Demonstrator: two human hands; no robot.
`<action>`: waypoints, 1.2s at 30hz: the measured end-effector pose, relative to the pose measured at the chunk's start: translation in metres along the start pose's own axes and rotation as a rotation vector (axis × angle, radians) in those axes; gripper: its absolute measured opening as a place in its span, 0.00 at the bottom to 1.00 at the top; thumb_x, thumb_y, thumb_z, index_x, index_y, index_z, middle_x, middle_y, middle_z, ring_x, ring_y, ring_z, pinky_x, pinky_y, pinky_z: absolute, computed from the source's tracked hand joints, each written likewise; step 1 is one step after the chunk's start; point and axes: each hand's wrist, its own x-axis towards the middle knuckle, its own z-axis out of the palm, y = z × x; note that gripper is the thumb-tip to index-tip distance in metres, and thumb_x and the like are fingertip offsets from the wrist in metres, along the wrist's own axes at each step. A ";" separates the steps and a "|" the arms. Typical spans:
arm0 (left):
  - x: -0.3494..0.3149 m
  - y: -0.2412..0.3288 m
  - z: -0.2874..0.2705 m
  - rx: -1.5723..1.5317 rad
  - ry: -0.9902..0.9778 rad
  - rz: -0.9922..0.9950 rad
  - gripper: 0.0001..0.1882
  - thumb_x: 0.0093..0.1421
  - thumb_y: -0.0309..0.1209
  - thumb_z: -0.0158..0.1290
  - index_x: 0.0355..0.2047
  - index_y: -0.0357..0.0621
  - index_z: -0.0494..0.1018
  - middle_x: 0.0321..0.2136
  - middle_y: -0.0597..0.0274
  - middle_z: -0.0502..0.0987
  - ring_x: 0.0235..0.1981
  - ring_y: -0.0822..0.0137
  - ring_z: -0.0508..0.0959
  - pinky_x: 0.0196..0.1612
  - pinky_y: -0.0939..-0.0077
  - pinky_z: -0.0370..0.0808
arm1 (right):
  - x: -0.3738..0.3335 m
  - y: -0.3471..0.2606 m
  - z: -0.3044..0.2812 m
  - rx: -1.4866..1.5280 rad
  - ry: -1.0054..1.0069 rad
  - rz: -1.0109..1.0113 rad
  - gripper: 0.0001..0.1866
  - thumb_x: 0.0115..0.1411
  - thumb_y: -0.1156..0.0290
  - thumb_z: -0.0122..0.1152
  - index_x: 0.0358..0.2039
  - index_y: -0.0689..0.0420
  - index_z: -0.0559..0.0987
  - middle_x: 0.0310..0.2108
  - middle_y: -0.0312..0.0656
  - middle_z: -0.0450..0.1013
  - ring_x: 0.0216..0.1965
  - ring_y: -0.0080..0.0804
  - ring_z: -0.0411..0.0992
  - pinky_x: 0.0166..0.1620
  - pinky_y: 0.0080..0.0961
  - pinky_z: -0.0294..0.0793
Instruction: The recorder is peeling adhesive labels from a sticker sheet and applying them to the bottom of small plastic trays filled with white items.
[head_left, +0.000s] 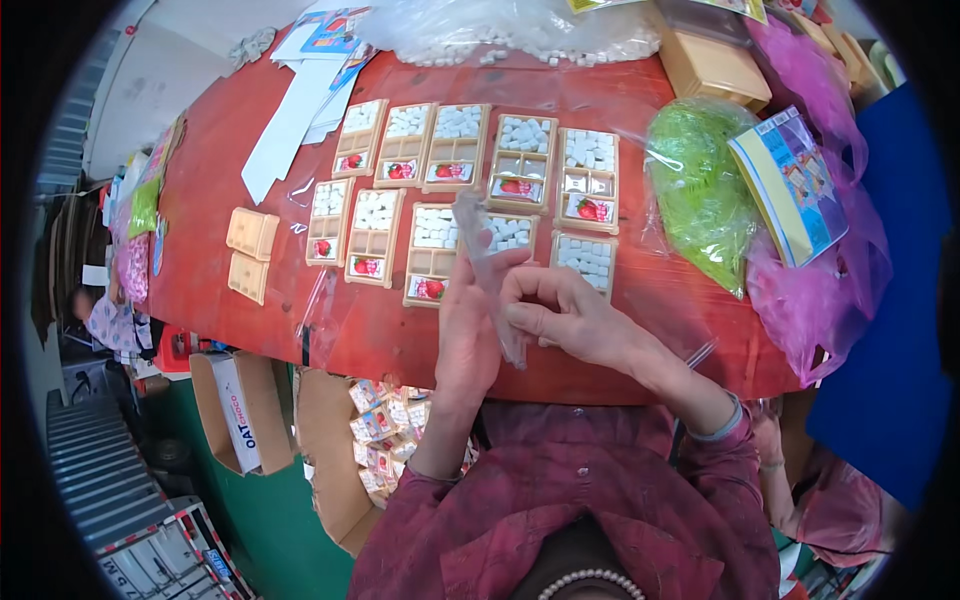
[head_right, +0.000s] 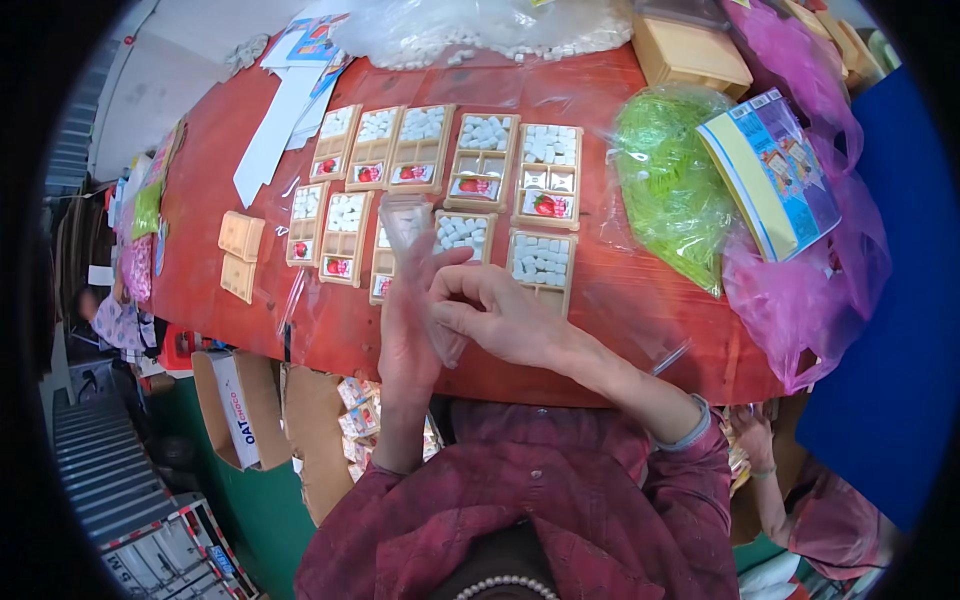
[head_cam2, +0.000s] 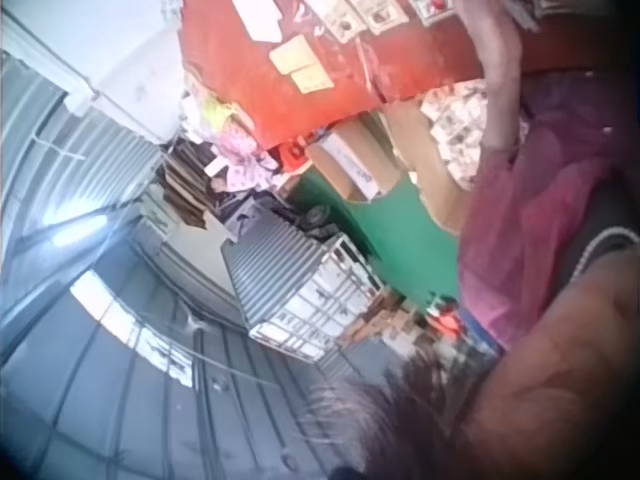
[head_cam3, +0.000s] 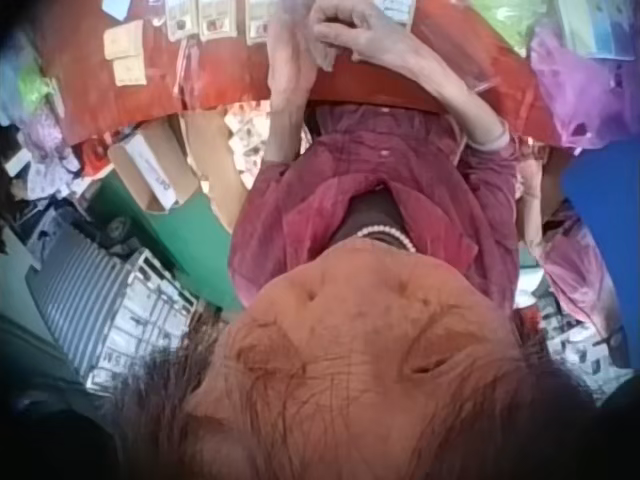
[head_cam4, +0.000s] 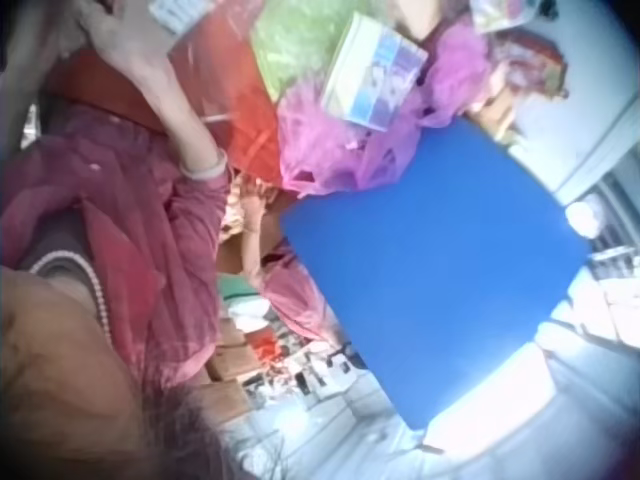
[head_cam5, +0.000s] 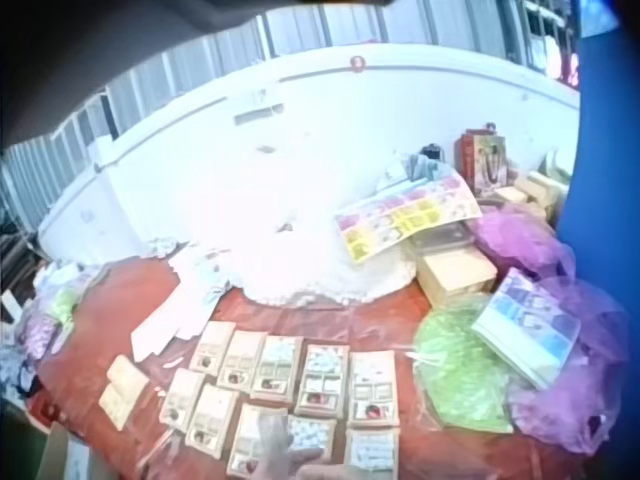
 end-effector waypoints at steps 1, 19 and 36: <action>-0.002 -0.002 0.002 0.031 -0.064 0.054 0.38 0.60 0.43 0.51 0.62 0.35 0.48 0.53 0.45 0.65 0.52 0.58 0.70 0.54 0.65 0.69 | 0.001 0.003 0.002 -0.107 0.044 -0.042 0.07 0.62 0.68 0.53 0.31 0.58 0.71 0.26 0.31 0.68 0.29 0.14 0.65 0.32 0.15 0.65; -0.011 -0.005 -0.019 -0.128 -0.105 -0.021 0.37 0.63 0.43 0.47 0.63 0.35 0.46 0.53 0.43 0.65 0.49 0.60 0.72 0.48 0.69 0.73 | 0.015 0.013 0.011 -0.060 0.009 0.034 0.08 0.62 0.68 0.50 0.27 0.56 0.70 0.25 0.29 0.68 0.27 0.15 0.67 0.31 0.15 0.66; -0.006 -0.016 -0.023 -0.090 -0.058 -0.070 0.46 0.52 0.41 0.62 0.63 0.34 0.49 0.51 0.59 0.66 0.48 0.71 0.70 0.47 0.80 0.70 | 0.015 0.024 -0.006 0.281 0.167 0.048 0.11 0.60 0.63 0.60 0.34 0.58 0.75 0.28 0.31 0.72 0.27 0.16 0.70 0.30 0.16 0.72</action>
